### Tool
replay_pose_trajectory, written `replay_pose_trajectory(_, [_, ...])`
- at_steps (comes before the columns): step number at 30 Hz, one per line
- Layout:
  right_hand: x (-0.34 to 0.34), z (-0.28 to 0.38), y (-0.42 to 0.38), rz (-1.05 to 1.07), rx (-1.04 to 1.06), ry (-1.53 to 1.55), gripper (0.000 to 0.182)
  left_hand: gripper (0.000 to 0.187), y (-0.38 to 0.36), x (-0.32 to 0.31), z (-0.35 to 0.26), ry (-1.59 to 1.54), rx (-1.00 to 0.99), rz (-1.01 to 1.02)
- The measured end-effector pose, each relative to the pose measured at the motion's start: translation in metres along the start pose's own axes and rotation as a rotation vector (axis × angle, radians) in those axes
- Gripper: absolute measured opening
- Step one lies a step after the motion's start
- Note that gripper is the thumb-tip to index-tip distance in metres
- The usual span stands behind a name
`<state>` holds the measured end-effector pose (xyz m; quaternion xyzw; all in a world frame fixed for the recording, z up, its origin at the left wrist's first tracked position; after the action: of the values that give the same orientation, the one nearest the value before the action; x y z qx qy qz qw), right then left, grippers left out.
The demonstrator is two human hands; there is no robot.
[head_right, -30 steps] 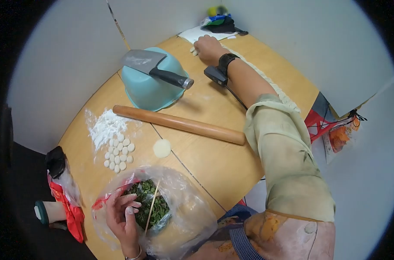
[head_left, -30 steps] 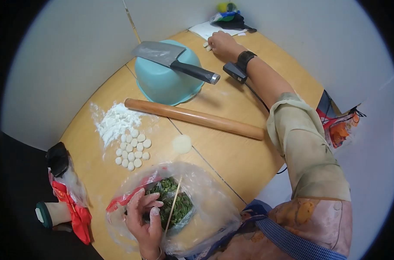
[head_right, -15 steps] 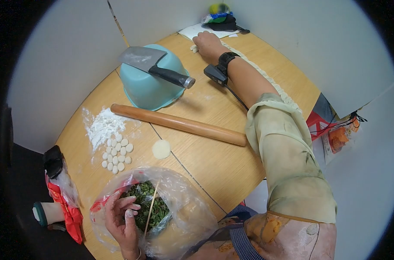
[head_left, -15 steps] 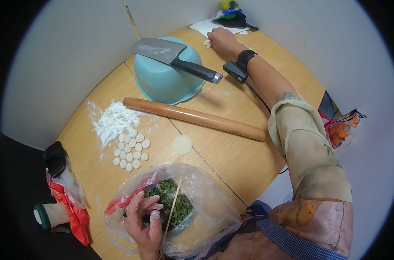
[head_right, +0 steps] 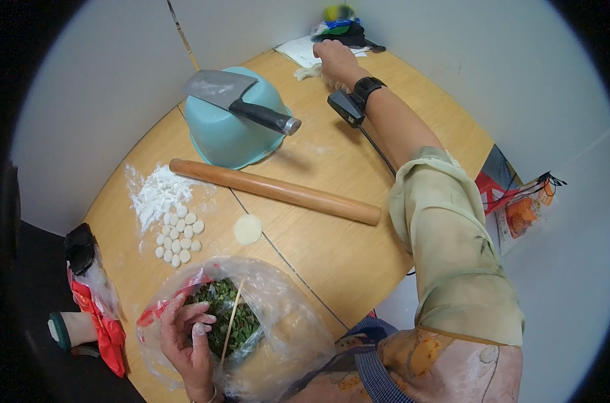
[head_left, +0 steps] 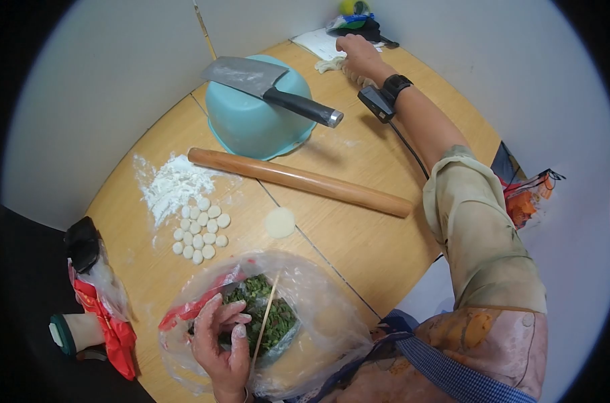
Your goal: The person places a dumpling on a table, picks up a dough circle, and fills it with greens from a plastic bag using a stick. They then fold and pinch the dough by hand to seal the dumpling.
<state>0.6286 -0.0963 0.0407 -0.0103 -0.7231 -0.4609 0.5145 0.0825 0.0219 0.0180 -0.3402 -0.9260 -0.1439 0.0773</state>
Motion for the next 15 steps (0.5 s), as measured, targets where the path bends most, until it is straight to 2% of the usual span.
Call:
replay_pose_trajectory(5, [0.014,0.003,-0.008,-0.085,0.008,0.069,0.02,0.047,0.001,-0.003,-0.008,0.019,-0.058,0.002])
replay_pose_trajectory(10, [0.069,0.008,-0.023,-0.33,0.03,0.241,0.021,0.042,-0.002,-0.004,-0.008,-0.025,-0.104,-0.01])
replay_pose_trajectory(11, [0.074,0.002,-0.026,-0.283,-0.04,0.271,0.019,0.041,-0.003,-0.004,-0.009,-0.02,-0.075,0.009])
replay_pose_trajectory(13, [0.127,0.027,-0.046,-0.283,-0.238,0.404,0.016,0.039,-0.003,-0.004,-0.009,-0.05,-0.055,0.036])
replay_pose_trajectory(15, [0.18,0.062,-0.061,-0.377,-0.12,0.469,0.013,0.038,-0.003,-0.005,-0.007,-0.09,-0.06,0.016])
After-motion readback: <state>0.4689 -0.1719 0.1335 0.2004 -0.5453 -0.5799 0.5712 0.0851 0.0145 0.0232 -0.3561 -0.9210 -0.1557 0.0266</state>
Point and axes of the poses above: each hand's wrist, its own y-axis towards the middle knuckle, its own x-axis out of the back of the hand, z = x × y, the point moved 8 cm from there along y, towards the middle knuckle, and after that the axes turned 14 degrees about -z, right-handed, at the moved point
